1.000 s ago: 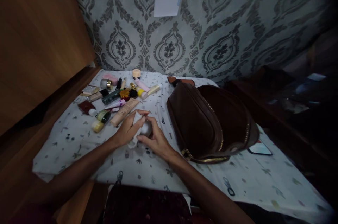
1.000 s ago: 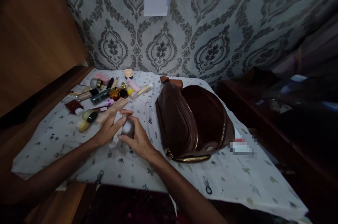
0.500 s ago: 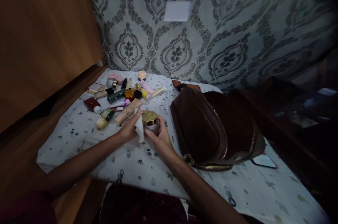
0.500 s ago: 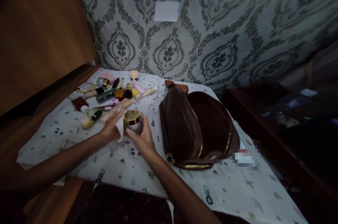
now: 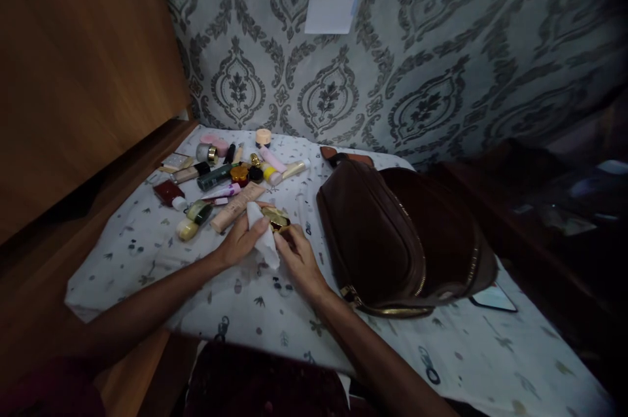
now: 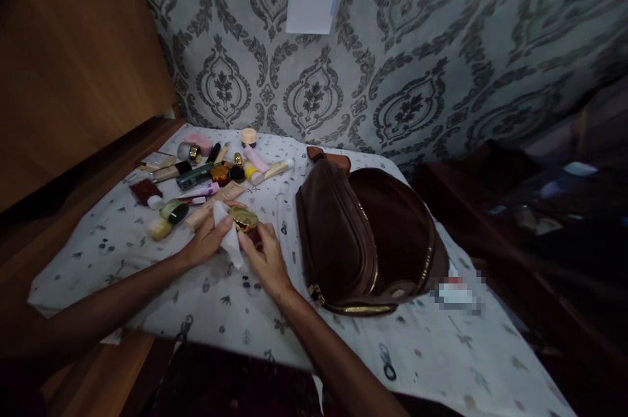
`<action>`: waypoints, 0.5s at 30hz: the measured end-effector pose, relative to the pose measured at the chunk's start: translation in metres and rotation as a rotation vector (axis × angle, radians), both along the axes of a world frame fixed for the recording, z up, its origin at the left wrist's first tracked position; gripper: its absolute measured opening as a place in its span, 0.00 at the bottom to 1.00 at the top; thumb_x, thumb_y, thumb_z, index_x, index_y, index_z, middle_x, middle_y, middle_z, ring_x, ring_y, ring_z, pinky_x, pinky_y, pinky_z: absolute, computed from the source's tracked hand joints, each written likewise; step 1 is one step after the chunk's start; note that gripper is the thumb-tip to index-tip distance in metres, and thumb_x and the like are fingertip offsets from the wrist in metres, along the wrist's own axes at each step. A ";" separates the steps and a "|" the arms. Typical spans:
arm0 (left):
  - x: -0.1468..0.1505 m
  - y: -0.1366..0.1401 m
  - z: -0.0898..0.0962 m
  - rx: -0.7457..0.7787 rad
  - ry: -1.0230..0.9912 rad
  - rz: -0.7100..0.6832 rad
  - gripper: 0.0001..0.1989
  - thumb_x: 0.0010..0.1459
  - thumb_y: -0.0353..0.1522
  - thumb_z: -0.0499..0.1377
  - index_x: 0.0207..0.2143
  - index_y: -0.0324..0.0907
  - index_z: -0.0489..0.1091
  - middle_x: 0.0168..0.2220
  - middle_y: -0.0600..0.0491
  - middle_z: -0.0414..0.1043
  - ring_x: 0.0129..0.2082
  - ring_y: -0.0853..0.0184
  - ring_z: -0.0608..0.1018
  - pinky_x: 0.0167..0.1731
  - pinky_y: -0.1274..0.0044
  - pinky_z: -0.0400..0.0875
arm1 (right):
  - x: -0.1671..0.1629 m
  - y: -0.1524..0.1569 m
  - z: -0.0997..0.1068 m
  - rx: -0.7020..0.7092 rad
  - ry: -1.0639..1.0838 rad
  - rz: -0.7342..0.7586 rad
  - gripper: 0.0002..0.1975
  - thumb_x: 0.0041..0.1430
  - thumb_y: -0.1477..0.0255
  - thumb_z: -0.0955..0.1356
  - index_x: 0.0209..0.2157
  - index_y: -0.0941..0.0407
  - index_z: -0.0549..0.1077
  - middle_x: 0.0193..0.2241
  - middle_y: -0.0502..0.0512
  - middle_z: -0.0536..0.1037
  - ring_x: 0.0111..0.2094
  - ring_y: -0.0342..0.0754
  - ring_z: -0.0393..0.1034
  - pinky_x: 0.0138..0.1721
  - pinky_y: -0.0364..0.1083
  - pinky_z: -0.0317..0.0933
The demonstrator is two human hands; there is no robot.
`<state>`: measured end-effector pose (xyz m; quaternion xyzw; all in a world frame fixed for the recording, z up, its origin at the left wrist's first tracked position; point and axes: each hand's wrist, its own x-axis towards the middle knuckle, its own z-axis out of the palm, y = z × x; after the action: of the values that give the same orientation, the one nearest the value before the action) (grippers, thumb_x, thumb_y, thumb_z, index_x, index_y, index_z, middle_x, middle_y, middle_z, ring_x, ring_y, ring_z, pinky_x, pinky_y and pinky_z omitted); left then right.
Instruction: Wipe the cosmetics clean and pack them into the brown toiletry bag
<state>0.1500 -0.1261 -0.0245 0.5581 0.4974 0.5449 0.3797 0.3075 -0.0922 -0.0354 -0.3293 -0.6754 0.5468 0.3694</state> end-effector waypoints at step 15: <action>-0.006 0.016 -0.011 -0.270 -0.358 0.106 0.22 0.47 0.46 0.65 0.39 0.42 0.69 0.29 0.56 0.71 0.28 0.66 0.75 0.28 0.76 0.69 | 0.010 -0.002 0.015 -0.348 0.249 0.301 0.35 0.49 0.61 0.76 0.59 0.46 0.68 0.48 0.53 0.70 0.37 0.44 0.69 0.32 0.41 0.66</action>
<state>0.1441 -0.1102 -0.0359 0.3698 0.5192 0.5828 0.5039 0.3179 -0.0946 -0.0209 -0.2139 -0.5619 0.7398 0.3020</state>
